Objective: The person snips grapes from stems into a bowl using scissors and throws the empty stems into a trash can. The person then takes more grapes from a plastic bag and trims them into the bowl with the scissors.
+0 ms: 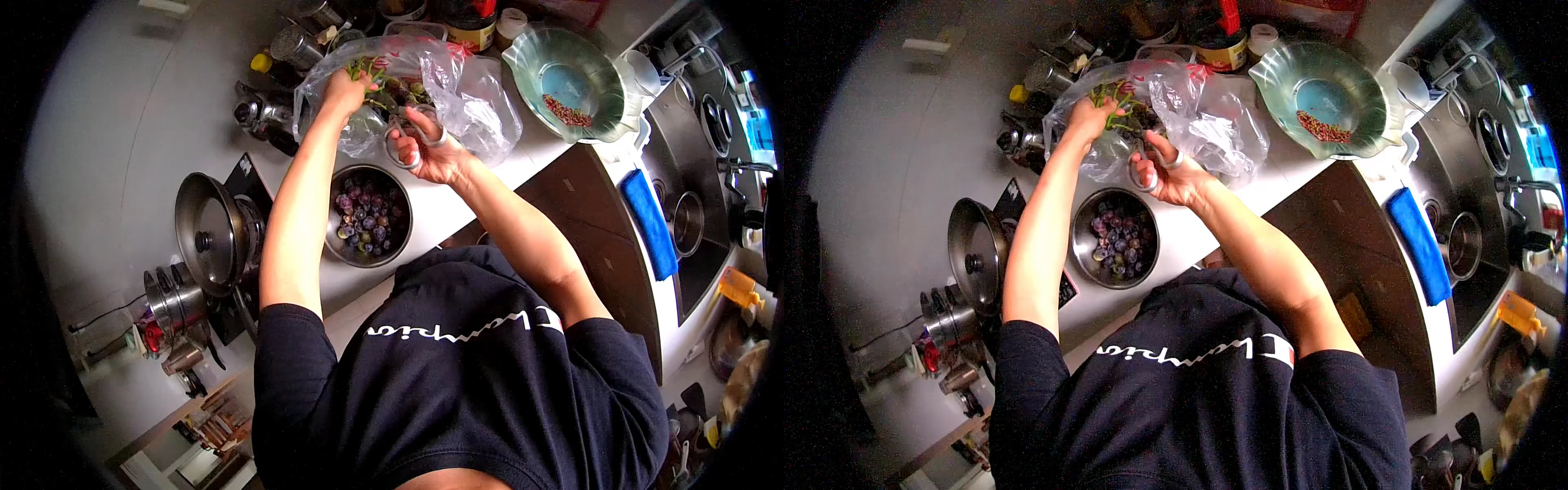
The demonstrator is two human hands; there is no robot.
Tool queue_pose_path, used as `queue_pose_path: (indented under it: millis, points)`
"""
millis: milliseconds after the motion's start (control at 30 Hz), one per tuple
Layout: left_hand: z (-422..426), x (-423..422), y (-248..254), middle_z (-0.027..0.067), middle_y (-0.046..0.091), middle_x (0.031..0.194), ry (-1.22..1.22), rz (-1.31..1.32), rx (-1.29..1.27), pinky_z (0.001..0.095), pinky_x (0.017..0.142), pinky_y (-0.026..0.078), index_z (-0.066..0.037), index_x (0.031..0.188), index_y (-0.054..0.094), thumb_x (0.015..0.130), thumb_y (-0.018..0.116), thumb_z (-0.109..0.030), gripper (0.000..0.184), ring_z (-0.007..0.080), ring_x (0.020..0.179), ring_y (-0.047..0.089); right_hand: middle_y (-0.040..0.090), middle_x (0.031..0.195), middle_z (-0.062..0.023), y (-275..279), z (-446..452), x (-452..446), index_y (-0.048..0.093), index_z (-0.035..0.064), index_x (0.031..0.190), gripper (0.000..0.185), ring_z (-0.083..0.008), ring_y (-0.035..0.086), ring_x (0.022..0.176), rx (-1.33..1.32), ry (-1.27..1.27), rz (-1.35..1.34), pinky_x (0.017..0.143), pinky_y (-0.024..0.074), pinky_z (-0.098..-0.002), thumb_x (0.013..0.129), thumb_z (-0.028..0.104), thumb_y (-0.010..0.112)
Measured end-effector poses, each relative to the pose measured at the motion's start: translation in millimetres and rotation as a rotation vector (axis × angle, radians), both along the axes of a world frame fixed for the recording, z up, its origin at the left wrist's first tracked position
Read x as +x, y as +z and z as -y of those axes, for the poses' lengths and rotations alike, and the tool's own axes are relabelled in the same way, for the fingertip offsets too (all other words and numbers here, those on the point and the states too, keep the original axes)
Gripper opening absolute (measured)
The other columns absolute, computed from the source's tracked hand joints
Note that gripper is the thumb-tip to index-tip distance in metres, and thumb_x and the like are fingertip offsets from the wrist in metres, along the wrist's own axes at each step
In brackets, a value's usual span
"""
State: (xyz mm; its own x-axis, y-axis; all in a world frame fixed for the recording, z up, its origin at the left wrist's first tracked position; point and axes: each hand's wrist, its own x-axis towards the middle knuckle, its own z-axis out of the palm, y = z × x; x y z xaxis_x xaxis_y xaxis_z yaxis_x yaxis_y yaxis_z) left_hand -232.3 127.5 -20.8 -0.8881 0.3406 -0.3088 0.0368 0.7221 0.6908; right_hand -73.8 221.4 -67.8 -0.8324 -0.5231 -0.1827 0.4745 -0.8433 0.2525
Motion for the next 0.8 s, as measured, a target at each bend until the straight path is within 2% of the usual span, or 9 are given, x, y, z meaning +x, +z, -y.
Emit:
queue_pose_path:
  millis: [100,167,200,300,333,433,567,700,800]
  points:
    - [1,2,4,0.0023,0.057,0.076,0.03,0.046,0.104,0.0246,0.063,0.04,-0.001,0.082,0.054,0.081,0.056,-0.011,0.01,0.0133,0.074,0.06,0.039,0.053,0.0026,-3,0,0,0.048,-0.0003,0.079,0.039,-0.006,0.038,0.042,0.088,0.025,0.064,0.037,0.0383,-0.0162,0.082,0.037,0.055]
    - [1,0,1,0.0016,0.057,0.075,0.021,0.027,0.136,0.0245,0.063,0.04,-0.001,0.082,0.054,0.081,0.056,-0.011,0.01,0.0132,0.074,0.06,0.043,0.049,-0.0006,-1,-1,5,0.048,-0.0002,0.076,0.036,-0.0103,0.044,0.04,0.276,0.006,0.015,0.034,0.0395,-0.0199,0.082,0.034,0.055]
    - [2,-1,0,0.001,0.057,0.074,0.011,0.011,0.166,0.0245,0.063,0.04,-0.002,0.082,0.054,0.081,0.056,-0.012,0.01,0.0131,0.074,0.06,0.045,0.048,-0.0026,0,0,9,0.047,0.0008,0.075,0.038,-0.0125,0.045,0.038,0.471,-0.015,-0.011,0.034,0.0389,-0.022,0.083,0.038,0.053]
    - [1,0,6,0.0054,0.061,0.075,0.007,0.008,0.134,0.0263,0.062,0.043,0.001,0.089,0.053,0.081,0.055,-0.01,0.014,0.0142,0.07,0.062,0.04,0.049,-0.0005,21,-2,28,0.048,0.0034,0.075,0.042,-0.0109,0.037,0.037,0.652,0.043,-0.011,0.034,0.0341,-0.0215,0.083,0.045,0.048]
    - [1,0,7,0.0054,0.061,0.075,0.007,0.008,0.136,0.0263,0.062,0.043,0.001,0.089,0.053,0.081,0.055,-0.01,0.014,0.0142,0.07,0.062,0.041,0.049,-0.0021,31,-5,32,0.048,0.0037,0.075,0.047,-0.0148,0.04,0.037,0.755,0.069,0.002,0.035,0.0359,-0.0251,0.081,0.05,0.047]
    - [1,-2,7,0.0068,0.063,0.076,-0.018,-0.004,0.018,0.0269,0.065,0.043,0.0,0.09,0.053,0.081,0.055,-0.012,0.015,0.014,0.073,0.062,0.043,0.05,-0.0036,36,-10,35,0.048,0.004,0.075,0.047,-0.016,0.043,0.038,0.913,0.047,0.021,0.035,0.0359,-0.0257,0.079,0.051,0.048]
    - [4,-2,0,0.0074,0.065,0.075,-0.097,-0.067,-0.011,0.0277,0.069,0.043,-0.001,0.089,0.053,0.08,0.056,-0.015,0.017,0.0145,0.073,0.062,0.046,0.052,-0.006,32,-13,30,0.048,0.004,0.075,0.049,-0.017,0.045,0.037,0.926,0.13,-0.012,0.035,0.0378,-0.0269,0.077,0.053,0.05]
    - [5,-1,-4,0.0071,0.065,0.075,-0.154,-0.124,-0.079,0.0295,0.069,0.044,-0.002,0.088,0.053,0.079,0.056,-0.016,0.017,0.017,0.074,0.063,0.046,0.052,-0.0061,31,-15,26,0.048,0.0042,0.075,0.049,-0.0172,0.046,0.037,0.907,0.091,-0.029,0.035,0.0387,-0.0271,0.078,0.053,0.05]
    - [8,1,-8,0.0073,0.065,0.075,-0.16,-0.106,-0.061,0.0306,0.07,0.043,-0.003,0.087,0.054,0.079,0.056,-0.017,0.016,0.0176,0.076,0.062,0.047,0.052,-0.0065,25,-16,23,0.049,0.0035,0.075,0.045,-0.0165,0.047,0.037,0.889,0.094,-0.013,0.034,0.0386,-0.0272,0.08,0.049,0.049]
